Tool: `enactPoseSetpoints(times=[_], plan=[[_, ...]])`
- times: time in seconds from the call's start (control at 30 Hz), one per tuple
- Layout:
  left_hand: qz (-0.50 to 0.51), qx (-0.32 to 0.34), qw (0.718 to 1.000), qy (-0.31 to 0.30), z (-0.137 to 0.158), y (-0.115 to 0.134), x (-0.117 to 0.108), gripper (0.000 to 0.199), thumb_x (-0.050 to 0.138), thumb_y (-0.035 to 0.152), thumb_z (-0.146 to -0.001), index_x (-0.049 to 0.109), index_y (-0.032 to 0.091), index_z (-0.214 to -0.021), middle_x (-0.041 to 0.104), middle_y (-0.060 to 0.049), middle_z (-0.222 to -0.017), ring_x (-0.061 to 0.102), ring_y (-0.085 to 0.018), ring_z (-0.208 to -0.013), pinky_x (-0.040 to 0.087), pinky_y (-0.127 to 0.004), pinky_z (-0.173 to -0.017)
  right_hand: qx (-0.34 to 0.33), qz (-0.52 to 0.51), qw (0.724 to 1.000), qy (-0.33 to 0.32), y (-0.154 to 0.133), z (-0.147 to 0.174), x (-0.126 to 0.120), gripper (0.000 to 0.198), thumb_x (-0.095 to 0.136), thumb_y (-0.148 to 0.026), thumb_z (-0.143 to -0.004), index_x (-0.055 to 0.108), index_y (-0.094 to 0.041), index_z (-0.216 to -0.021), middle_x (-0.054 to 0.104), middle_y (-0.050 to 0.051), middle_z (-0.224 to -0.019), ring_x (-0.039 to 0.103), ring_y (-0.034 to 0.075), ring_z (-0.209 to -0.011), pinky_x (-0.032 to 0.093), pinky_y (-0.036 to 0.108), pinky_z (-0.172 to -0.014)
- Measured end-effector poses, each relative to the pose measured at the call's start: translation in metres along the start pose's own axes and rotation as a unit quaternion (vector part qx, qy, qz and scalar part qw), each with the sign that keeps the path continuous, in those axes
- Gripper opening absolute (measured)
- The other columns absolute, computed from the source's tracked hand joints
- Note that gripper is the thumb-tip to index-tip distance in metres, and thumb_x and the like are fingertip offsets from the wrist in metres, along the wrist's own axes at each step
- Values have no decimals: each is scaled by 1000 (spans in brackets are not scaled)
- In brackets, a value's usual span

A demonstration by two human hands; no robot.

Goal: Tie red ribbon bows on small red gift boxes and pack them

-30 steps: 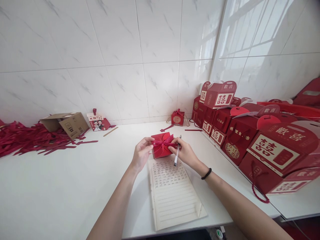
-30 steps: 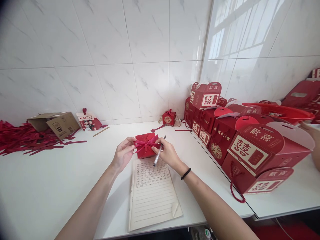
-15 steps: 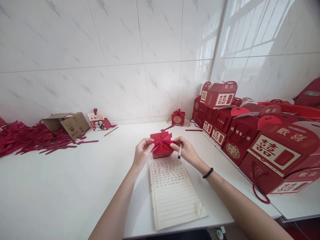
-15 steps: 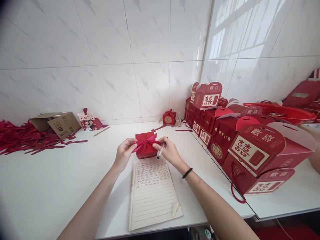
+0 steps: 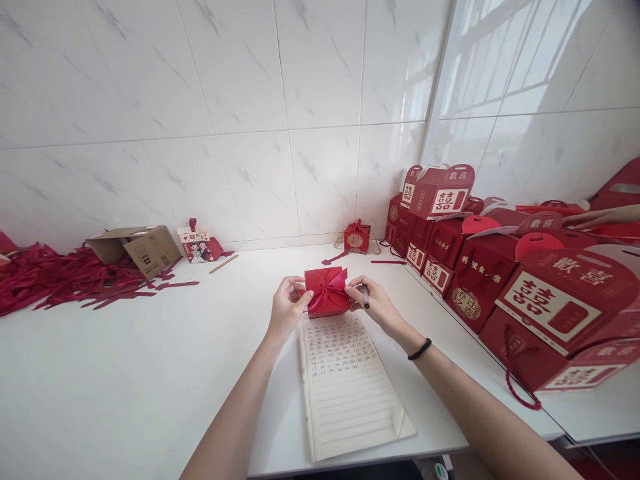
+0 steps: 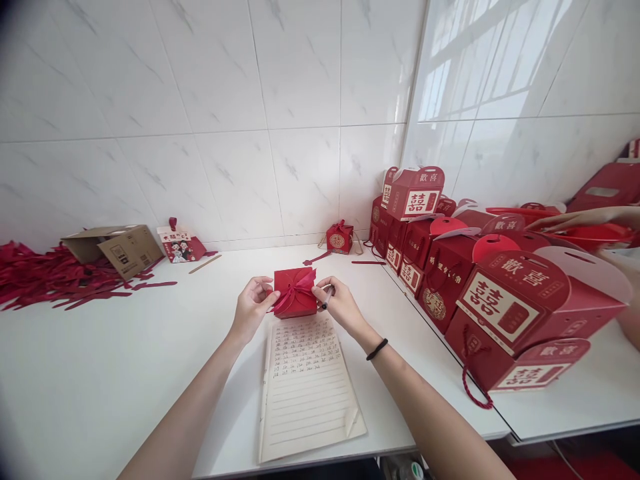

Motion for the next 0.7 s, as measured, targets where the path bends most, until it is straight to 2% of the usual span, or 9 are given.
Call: enactPoseSetpoints(times=[0.1, 0.17, 0.27, 0.4, 0.53, 0.63, 0.7], plan=[[22, -12, 1000, -11, 0, -1, 2, 24, 66, 20, -62, 52, 18, -81, 55, 2, -74, 53, -9, -62, 41, -21, -57, 28, -86, 996, -13, 3, -1, 1, 41, 72, -50, -62, 52, -17, -75, 55, 1, -69, 56, 13, -64, 51, 29, -62], [34, -17, 999, -24, 1, -1, 5, 20, 64, 20, -62, 51, 17, -77, 55, 2, -70, 53, -9, -61, 41, -21, -55, 45, -128, 991, -7, 5, 0, 0, 39, 69, -51, -65, 52, -17, -73, 57, 2, -72, 57, 14, -67, 51, 29, -65], [39, -8, 999, -30, 3, 3, 7, 19, 66, 23, -62, 52, 17, -73, 54, 2, -68, 50, -9, -58, 38, -20, -51, 58, -150, 987, 14, 8, -1, -3, 40, 68, -53, -66, 53, -17, -71, 59, 3, -72, 57, 14, -67, 51, 28, -65], [0, -7, 1000, -7, 3, 4, 5, 22, 66, 35, -68, 55, 17, -74, 49, 3, -61, 41, -7, -51, 33, -20, -48, 51, -144, 988, 10, 11, -2, -4, 39, 68, -53, -66, 52, -17, -70, 60, 4, -77, 58, 16, -72, 50, 28, -64], [-78, 28, 997, -3, 4, 8, 5, 20, 67, 36, -68, 60, 18, -74, 38, 6, -52, 36, -8, -51, 31, -21, -51, -12, -54, 997, 50, 0, -2, -11, 43, 64, -59, -68, 52, -18, -73, 58, 5, -76, 56, 18, -75, 48, 29, -62], [-123, 56, 991, -5, 5, 10, 7, 17, 67, 34, -69, 63, 19, -76, 37, 6, -55, 37, -9, -53, 31, -22, -54, -80, 5, 996, 44, -14, 1, -7, 45, 67, -59, -65, 51, -18, -72, 54, 3, -74, 51, 15, -67, 46, 28, -60], [-138, 61, 988, -10, 6, 9, 8, 15, 65, 33, -70, 62, 20, -77, 38, 5, -57, 38, -10, -54, 31, -22, -54, -114, 22, 993, 33, -22, 4, -3, 43, 64, -58, -70, 49, -18, -71, 52, 2, -74, 48, 14, -65, 44, 28, -60]])
Point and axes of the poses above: each hand's wrist, its own z-axis away from the middle knuckle, its own x-axis out of the palm, y = z × x, the point moved 8 cm from there along -z, towards the middle knuckle
